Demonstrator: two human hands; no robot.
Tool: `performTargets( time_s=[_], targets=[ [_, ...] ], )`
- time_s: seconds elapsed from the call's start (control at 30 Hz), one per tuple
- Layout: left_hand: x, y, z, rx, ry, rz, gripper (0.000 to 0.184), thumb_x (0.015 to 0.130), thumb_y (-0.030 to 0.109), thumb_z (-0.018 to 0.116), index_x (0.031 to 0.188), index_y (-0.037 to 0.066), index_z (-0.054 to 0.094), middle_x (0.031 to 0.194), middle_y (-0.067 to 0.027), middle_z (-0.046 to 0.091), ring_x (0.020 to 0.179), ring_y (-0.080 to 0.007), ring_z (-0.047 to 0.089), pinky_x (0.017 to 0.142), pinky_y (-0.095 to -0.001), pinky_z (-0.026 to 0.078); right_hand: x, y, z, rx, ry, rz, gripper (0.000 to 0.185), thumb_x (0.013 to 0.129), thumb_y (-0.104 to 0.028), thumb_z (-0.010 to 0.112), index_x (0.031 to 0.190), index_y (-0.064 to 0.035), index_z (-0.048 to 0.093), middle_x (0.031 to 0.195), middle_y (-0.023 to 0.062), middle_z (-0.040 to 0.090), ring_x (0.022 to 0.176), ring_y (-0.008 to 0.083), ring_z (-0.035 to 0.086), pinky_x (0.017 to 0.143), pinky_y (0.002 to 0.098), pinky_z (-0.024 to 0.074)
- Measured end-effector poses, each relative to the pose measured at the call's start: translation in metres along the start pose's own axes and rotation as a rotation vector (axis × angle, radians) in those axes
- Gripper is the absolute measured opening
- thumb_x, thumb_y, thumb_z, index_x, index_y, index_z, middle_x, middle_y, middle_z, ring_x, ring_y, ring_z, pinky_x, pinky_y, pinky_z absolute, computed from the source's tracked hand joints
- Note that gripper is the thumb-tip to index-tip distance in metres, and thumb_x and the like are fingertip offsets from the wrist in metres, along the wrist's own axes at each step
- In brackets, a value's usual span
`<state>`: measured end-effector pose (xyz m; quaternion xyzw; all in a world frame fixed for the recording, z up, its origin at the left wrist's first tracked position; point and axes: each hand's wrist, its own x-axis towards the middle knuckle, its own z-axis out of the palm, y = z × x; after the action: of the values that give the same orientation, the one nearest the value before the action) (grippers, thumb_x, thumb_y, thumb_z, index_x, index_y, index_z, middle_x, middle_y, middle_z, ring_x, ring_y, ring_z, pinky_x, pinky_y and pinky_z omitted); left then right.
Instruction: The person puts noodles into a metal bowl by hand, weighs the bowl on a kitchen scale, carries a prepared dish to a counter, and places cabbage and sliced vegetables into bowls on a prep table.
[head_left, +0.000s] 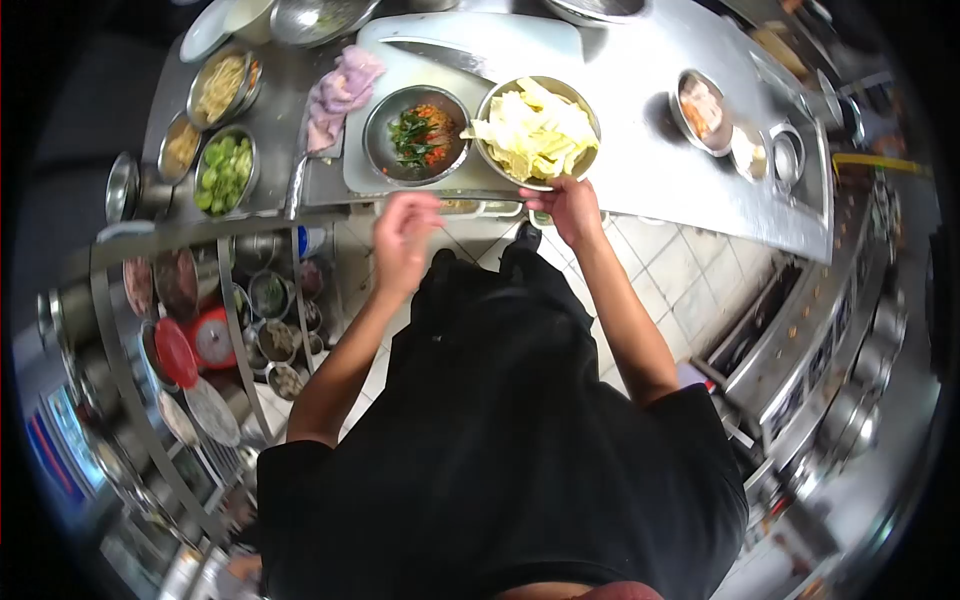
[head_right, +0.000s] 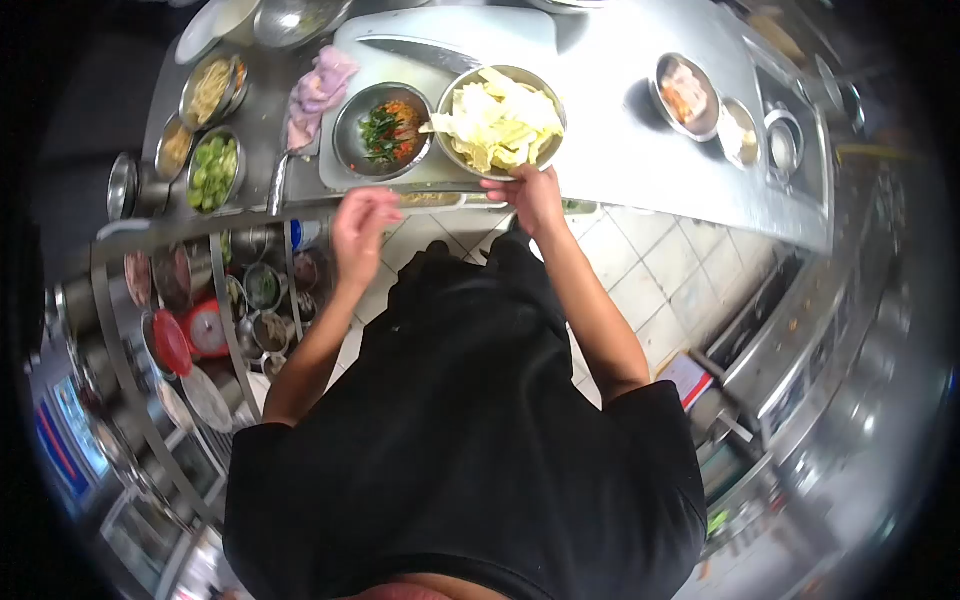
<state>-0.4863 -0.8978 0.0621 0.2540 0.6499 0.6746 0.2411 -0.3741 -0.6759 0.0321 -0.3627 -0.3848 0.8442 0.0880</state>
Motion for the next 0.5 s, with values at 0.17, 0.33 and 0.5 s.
performTargets(
  time_s=[0.17,0.33,0.5],
  targets=[
    [0.060,0.055,0.120,0.777,-0.237,0.341,0.064,0.067,0.006,0.067,0.125,0.015,0.045,0.127,-0.0144,0.041,0.115,-0.0308,0.041,0.095,-0.0421,0.036,-0.009,-0.017,-0.014,-0.093,-0.015,-0.049,0.039,0.079,0.002,0.033,0.117,0.0095,0.036,0.095,0.0214,0.057,0.073,0.0304,0.063,0.059,0.0347,0.0543],
    [0.105,-0.002,0.159,1.181,-0.284,0.180,0.060,0.062,0.008,0.065,0.120,0.015,0.050,0.122,-0.0098,0.043,0.115,-0.0282,0.040,0.092,-0.0388,0.039,0.004,-0.029,-0.044,-0.129,-0.199,0.090,0.034,0.080,0.002,0.034,0.112,0.0137,0.035,0.096,0.0253,0.056,0.073,0.0346,0.063,0.059,0.0364,0.0562],
    [0.137,-0.002,0.138,0.944,-0.227,0.238,0.034,0.066,0.001,0.060,0.099,0.009,0.058,0.104,-0.0086,0.053,0.098,-0.0274,0.052,0.082,-0.0339,0.043,0.015,-0.045,-0.048,-0.066,-0.322,0.167,0.040,0.080,0.004,0.033,0.118,0.0112,0.025,0.102,0.0292,0.052,0.070,0.0353,0.063,0.053,0.0340,0.0567]
  ],
)
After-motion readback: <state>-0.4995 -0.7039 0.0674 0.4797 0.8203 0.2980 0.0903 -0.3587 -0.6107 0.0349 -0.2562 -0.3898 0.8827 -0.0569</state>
